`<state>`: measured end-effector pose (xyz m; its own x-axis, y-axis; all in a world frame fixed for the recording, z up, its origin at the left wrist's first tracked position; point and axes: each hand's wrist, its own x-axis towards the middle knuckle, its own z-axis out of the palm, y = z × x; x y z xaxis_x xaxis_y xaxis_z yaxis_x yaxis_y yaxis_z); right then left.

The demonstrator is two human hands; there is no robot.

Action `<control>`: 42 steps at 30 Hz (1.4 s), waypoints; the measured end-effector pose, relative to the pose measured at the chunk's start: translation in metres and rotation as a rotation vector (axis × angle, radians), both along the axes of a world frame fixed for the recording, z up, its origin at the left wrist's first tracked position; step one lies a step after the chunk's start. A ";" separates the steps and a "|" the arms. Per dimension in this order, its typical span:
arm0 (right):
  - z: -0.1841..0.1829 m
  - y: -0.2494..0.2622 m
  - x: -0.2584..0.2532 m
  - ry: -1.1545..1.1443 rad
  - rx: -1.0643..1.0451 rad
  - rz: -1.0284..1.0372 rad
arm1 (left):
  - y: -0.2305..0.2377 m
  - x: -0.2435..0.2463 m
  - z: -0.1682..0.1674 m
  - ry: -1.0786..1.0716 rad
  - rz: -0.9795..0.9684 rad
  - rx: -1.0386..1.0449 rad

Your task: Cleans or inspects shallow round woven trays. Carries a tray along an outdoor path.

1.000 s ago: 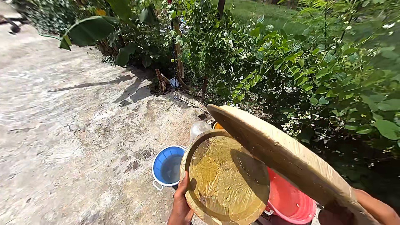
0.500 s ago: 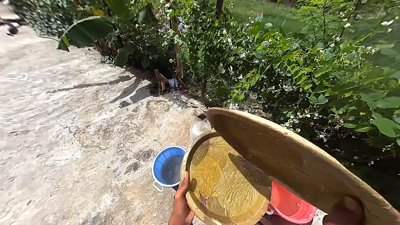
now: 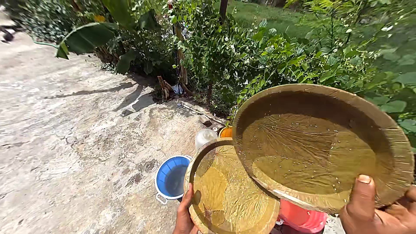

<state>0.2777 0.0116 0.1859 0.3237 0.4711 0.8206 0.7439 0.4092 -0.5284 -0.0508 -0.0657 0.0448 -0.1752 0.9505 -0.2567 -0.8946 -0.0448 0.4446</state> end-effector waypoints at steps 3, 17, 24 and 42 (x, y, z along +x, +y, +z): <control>-0.005 0.009 0.014 0.174 -0.099 0.031 | -0.003 -0.003 0.003 0.011 0.013 0.007; -0.093 0.007 0.074 0.710 -0.444 -0.087 | -0.001 -0.020 0.008 -0.036 0.040 0.084; -0.129 -0.014 0.011 1.039 -0.747 0.255 | 0.008 -0.010 0.010 0.065 0.072 0.001; -0.137 -0.030 -0.041 1.084 -0.706 0.751 | 0.010 -0.022 0.007 0.616 0.120 -0.171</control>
